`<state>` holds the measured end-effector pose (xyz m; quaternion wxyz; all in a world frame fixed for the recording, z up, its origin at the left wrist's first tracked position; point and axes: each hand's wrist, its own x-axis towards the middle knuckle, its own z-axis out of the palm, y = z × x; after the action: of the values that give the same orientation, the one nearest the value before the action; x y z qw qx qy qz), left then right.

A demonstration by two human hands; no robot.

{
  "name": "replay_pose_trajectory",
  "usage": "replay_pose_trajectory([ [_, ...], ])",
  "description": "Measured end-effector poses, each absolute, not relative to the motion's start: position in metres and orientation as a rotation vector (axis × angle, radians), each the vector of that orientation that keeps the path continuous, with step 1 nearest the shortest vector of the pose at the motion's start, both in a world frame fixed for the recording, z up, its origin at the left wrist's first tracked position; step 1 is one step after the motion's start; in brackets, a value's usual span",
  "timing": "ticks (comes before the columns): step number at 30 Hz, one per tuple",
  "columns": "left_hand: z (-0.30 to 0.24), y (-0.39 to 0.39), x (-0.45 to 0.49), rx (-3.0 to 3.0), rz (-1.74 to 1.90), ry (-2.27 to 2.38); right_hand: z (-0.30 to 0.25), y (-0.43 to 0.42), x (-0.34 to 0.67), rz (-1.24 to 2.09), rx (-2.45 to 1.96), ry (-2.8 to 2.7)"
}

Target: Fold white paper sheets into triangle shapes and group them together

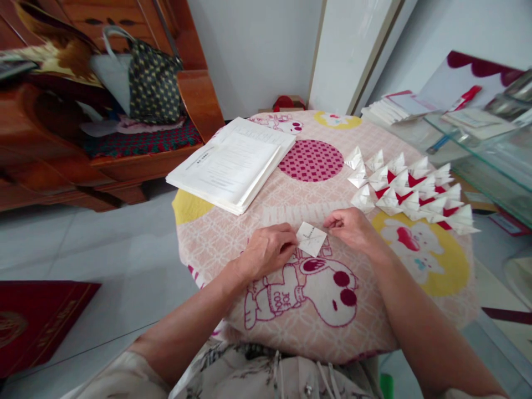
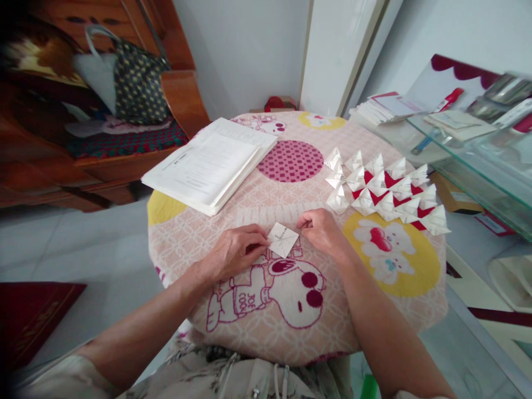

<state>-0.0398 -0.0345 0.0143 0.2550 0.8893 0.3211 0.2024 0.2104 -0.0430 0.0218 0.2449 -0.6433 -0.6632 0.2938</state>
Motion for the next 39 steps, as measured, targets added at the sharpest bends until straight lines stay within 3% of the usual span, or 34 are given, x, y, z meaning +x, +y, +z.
replay_pose_trajectory([
  [6, 0.029, -0.018, -0.015, 2.476, 0.413, 1.076, 0.019, -0.04, 0.211, 0.799, -1.685, -1.815],
  [12, 0.025, 0.0, -0.004, 2.549, 0.274, 0.908, 0.019, -0.04, 0.212, 0.841, -1.641, -1.762],
  [24, 0.008, 0.012, -0.018, 1.624, 0.718, 0.88, 0.015, -0.043, 0.2, 1.22, -1.379, -1.389],
  [39, 0.009, 0.003, -0.009, 1.426, 0.736, 0.792, 0.006, -0.048, 0.182, 1.09, -1.365, -1.237],
])
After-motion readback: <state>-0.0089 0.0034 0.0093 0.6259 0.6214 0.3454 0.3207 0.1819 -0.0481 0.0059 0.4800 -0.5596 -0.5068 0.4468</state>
